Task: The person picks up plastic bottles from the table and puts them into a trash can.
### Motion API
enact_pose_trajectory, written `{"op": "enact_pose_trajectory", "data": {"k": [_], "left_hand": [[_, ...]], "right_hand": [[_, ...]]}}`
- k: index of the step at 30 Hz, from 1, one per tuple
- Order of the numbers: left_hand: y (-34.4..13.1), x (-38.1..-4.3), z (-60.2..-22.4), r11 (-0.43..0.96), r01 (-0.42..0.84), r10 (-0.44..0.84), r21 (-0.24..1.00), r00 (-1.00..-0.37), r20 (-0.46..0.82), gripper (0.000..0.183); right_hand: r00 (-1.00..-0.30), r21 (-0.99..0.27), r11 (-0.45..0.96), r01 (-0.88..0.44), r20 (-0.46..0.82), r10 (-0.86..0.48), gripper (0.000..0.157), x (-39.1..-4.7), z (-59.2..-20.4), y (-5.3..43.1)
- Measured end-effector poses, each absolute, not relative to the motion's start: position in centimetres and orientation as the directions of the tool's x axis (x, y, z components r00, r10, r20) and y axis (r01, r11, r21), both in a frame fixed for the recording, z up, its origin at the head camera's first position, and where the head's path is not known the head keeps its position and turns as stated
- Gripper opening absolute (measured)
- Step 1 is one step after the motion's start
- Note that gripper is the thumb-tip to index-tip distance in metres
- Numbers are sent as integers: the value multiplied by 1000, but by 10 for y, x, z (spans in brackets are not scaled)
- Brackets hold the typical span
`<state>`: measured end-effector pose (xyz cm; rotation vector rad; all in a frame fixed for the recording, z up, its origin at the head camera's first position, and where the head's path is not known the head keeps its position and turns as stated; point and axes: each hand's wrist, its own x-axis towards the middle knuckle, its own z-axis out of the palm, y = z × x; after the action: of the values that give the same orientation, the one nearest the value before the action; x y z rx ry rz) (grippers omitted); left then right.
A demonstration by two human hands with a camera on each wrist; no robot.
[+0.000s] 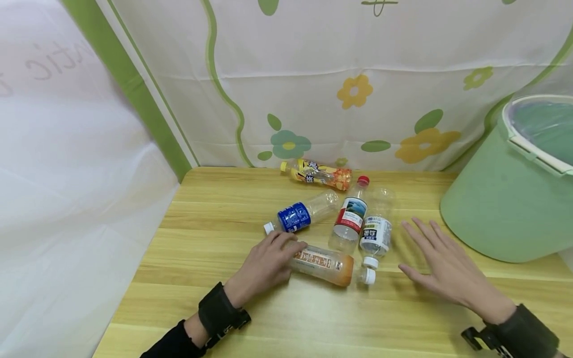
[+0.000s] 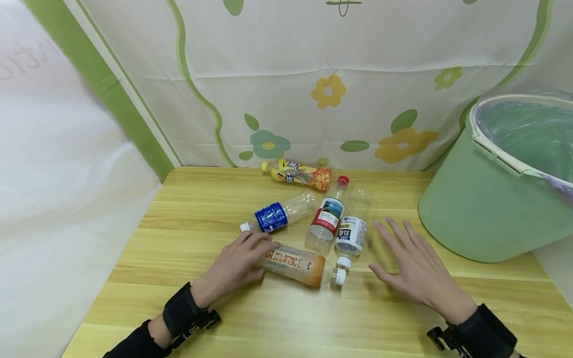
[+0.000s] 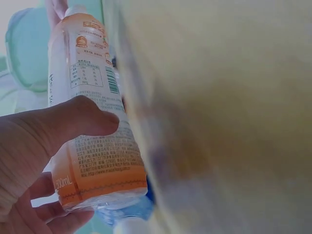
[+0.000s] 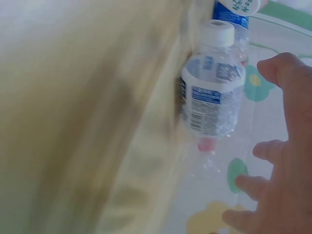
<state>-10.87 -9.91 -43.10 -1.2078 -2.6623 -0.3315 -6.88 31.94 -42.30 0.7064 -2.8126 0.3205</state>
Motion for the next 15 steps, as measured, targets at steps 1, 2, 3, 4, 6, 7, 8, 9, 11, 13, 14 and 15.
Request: {"op": "enact_pose_trajectory", "data": {"k": [1, 2, 3, 4, 6, 7, 8, 9, 11, 13, 14, 15], "left_hand": [[-99, -108, -429, 641, 757, 713, 127, -648, 268, 68], [-99, -108, -426, 640, 757, 713, 132, -649, 267, 70], [-98, -107, -424, 638, 757, 712, 138, -649, 267, 71], [-97, -107, -422, 636, 758, 712, 145, -648, 269, 72], [-94, -106, -418, 630, 762, 712, 153, -644, 280, 72], [-92, -106, -416, 626, 764, 712, 155, -641, 285, 72], [-91, -106, -415, 624, 767, 714, 152, -638, 289, 72], [-89, -106, -414, 621, 770, 716, 149, -634, 293, 72], [-84, -107, -412, 617, 776, 721, 134, -625, 298, 71], [-80, -107, -410, 612, 781, 728, 120, -616, 301, 70], [-78, -108, -410, 612, 783, 729, 111, -613, 304, 70], [-76, -108, -409, 613, 783, 729, 104, -611, 307, 69]], "right_hand": [[-863, -159, 863, -480, 263, -432, 97, -69, -420, 320], [-869, -168, 866, -471, 259, -422, 97, -69, -418, 320], [-876, -178, 870, -459, 253, -411, 97, -69, -415, 320], [-883, -189, 874, -448, 246, -399, 96, -70, -412, 320], [-894, -206, 879, -430, 234, -382, 97, -70, -408, 320], [-897, -211, 880, -425, 231, -377, 97, -70, -406, 320], [-898, -216, 880, -422, 230, -374, 96, -70, -404, 320], [-899, -220, 879, -422, 230, -374, 96, -70, -403, 319], [-897, -224, 877, -426, 231, -377, 95, -69, -400, 319], [-892, -224, 872, -435, 238, -383, 94, -69, -399, 318], [-889, -224, 869, -441, 242, -388, 93, -69, -398, 317], [-886, -222, 867, -447, 246, -393, 93, -69, -397, 317]]}}
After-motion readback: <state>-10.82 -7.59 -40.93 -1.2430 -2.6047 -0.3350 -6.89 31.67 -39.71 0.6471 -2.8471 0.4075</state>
